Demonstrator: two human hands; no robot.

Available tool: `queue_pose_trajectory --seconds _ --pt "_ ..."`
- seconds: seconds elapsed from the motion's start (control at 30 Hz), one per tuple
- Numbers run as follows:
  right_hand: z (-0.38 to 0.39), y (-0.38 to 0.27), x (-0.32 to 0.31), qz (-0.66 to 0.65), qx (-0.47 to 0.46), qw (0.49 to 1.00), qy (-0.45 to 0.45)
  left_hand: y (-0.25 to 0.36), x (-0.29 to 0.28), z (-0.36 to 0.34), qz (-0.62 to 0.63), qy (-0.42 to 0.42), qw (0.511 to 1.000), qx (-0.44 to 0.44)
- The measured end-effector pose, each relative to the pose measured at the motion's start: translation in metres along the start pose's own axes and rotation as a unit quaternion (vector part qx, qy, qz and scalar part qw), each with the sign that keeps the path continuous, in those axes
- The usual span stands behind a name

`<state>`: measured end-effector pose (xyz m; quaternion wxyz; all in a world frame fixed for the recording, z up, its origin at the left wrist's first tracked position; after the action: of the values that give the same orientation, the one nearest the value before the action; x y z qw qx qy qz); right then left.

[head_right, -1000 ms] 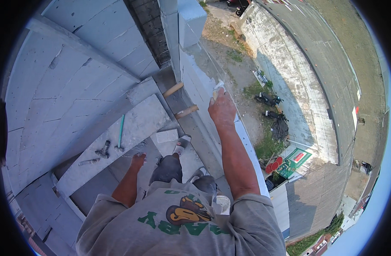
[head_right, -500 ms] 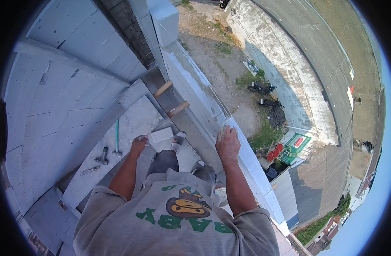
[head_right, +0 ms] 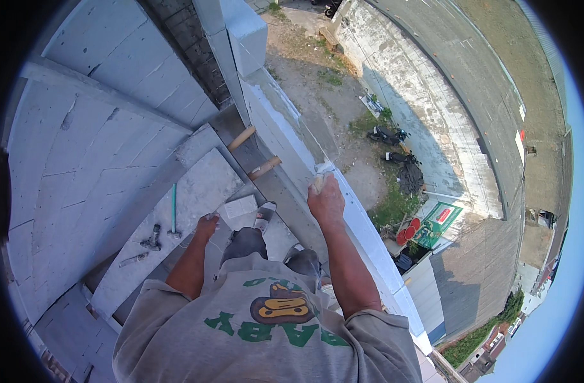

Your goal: The person builds a wall by applying mortar from a bucket onto a course of lightweight concrete blocks with a trowel, then laying another block on top.

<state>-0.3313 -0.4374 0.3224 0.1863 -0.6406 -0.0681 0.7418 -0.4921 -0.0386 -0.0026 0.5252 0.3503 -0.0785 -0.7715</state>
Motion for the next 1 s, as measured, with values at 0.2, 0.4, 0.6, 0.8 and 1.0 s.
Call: queue_pose_trajectory --seconds 0.2,0.4,0.6,0.8,1.0 --pt "-0.093 -0.067 0.012 -0.383 0.091 0.910 -0.128 0.029 -0.007 0.013 0.068 -0.028 0.997 -0.024" --pt "-0.149 -0.109 0.009 -0.324 0.104 0.916 -0.212 0.005 -0.010 0.013 0.131 -0.024 0.991 -0.017" --pt "-0.114 -0.098 -0.007 -0.277 0.157 0.919 -0.232 -0.061 -0.016 -0.001 -0.002 0.010 1.000 0.003" --pt "-0.045 0.016 0.008 -0.239 0.115 0.948 -0.174 0.039 -0.024 0.033 0.089 -0.034 0.989 -0.111" --pt "0.018 0.020 -0.016 -0.297 0.211 0.899 -0.240 0.076 -0.033 0.056 0.121 -0.013 0.989 -0.083"
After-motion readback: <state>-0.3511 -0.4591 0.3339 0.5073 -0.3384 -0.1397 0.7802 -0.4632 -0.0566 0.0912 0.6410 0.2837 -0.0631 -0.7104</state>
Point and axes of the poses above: each hand's wrist, its own z-axis away from the middle knuckle, its own x-axis out of the palm, y = z × x, the point moved 6 cm from there along -z, towards the middle knuckle, and after that the axes turned 6 degrees about -x, right-handed, at the moved point
